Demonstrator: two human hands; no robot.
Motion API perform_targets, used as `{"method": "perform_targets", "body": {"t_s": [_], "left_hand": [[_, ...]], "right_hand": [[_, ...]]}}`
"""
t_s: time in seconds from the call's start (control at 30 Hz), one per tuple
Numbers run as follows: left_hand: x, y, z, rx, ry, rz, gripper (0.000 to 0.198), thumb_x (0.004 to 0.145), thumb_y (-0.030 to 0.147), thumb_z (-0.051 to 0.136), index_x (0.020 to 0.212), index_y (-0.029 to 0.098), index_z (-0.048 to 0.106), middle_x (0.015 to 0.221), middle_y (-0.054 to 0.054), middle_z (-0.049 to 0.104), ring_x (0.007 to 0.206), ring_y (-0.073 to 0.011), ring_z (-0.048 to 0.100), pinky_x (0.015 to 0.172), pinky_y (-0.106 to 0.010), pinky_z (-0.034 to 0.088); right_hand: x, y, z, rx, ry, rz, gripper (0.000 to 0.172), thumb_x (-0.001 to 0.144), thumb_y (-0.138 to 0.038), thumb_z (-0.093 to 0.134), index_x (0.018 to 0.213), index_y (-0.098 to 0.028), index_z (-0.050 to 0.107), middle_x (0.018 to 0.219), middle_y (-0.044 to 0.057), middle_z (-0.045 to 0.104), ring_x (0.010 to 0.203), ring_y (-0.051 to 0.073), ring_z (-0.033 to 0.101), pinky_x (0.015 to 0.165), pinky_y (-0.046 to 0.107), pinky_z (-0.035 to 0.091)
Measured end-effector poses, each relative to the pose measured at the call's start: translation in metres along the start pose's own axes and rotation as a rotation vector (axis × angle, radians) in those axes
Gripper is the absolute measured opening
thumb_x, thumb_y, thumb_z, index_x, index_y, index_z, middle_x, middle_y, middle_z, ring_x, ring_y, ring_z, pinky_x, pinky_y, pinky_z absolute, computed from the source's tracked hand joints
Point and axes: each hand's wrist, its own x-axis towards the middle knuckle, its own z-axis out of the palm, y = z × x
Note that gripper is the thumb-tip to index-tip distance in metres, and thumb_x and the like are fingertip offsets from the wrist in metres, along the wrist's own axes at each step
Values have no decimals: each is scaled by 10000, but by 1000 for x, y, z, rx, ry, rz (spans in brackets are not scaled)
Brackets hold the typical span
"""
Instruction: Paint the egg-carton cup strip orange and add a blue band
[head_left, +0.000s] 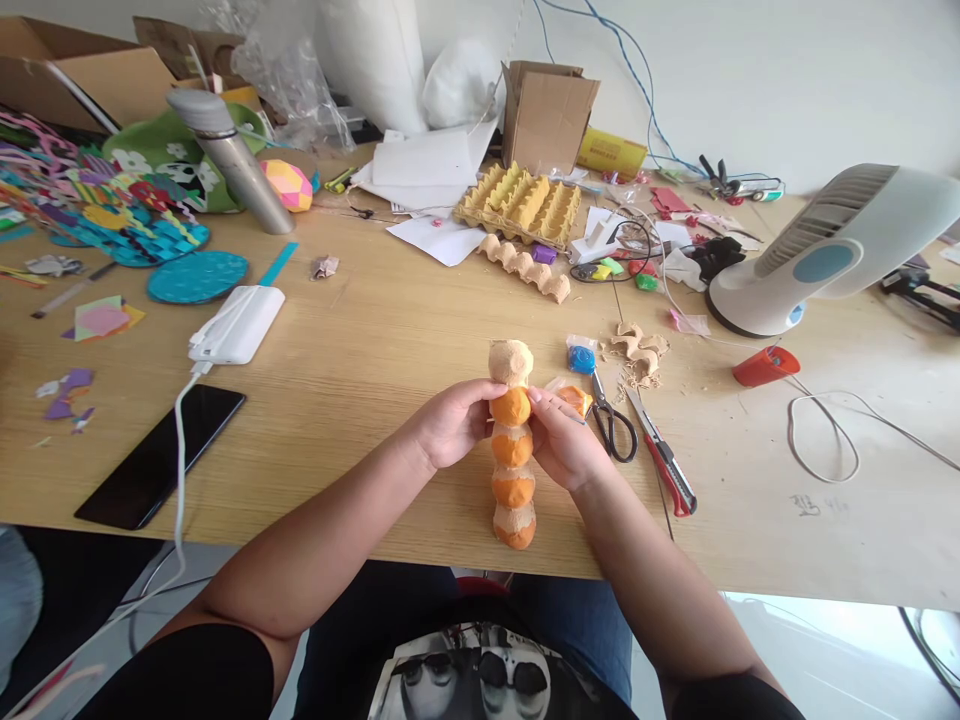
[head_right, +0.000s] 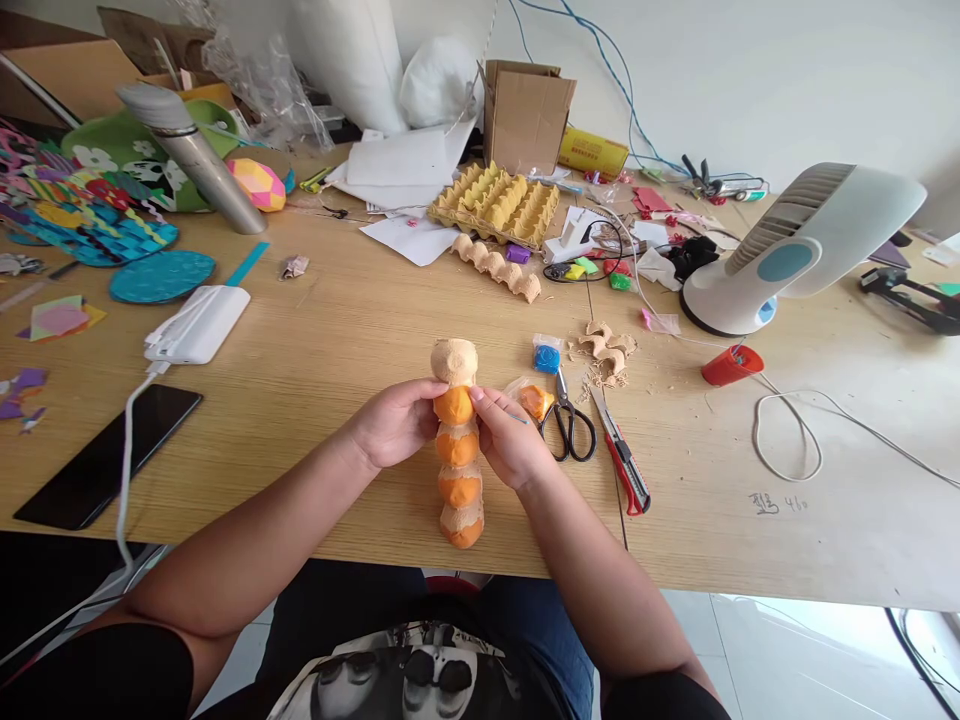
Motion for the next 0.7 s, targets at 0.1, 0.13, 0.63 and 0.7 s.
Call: {"method": "perform_targets", "body": {"t_s": [0.1, 0.13, 0.63, 0.7], "left_hand": [[2, -2, -3, -14, -15, -16, 266, 702, 370, 852, 864, 176, 769, 819, -39, 722, 789, -204, 614, 749, -327, 424], [2, -2, -4, -16, -20, -19, 263, 702, 366, 851, 865, 177, 769, 817, -39, 722, 782, -205, 614, 744, -328, 420], [1, 0, -2, -26, -23, -8, 308, 688, 441, 870, 820, 181, 772, 821, -62, 737, 795, -217, 616, 740, -330, 442], [0, 0, -2, 5, -22, 13, 301, 679, 426, 877, 830, 185, 779, 831, -60, 740, 800, -216, 618, 736, -325, 437]], "right_hand": [[-1, 0, 0, -15, -4, 14, 393, 817, -581, 896, 890, -227, 740, 818, 26, 757, 908, 237, 731, 807, 350, 585], [-1, 1, 0, -15, 0, 18, 389, 825, -575, 893, 899, -225, 742, 820, 24, 755, 889, 227, 723, 804, 345, 577], [-1, 0, 1, -16, 19, 13, 403, 813, -584, 901, 917, -223, 757, 841, 30, 770, 905, 233, 732, 816, 351, 577], [-1, 0, 1, -22, 15, 7, 398, 820, -582, 895, 916, -220, 758, 842, 35, 772, 924, 240, 738, 820, 353, 581]]}}
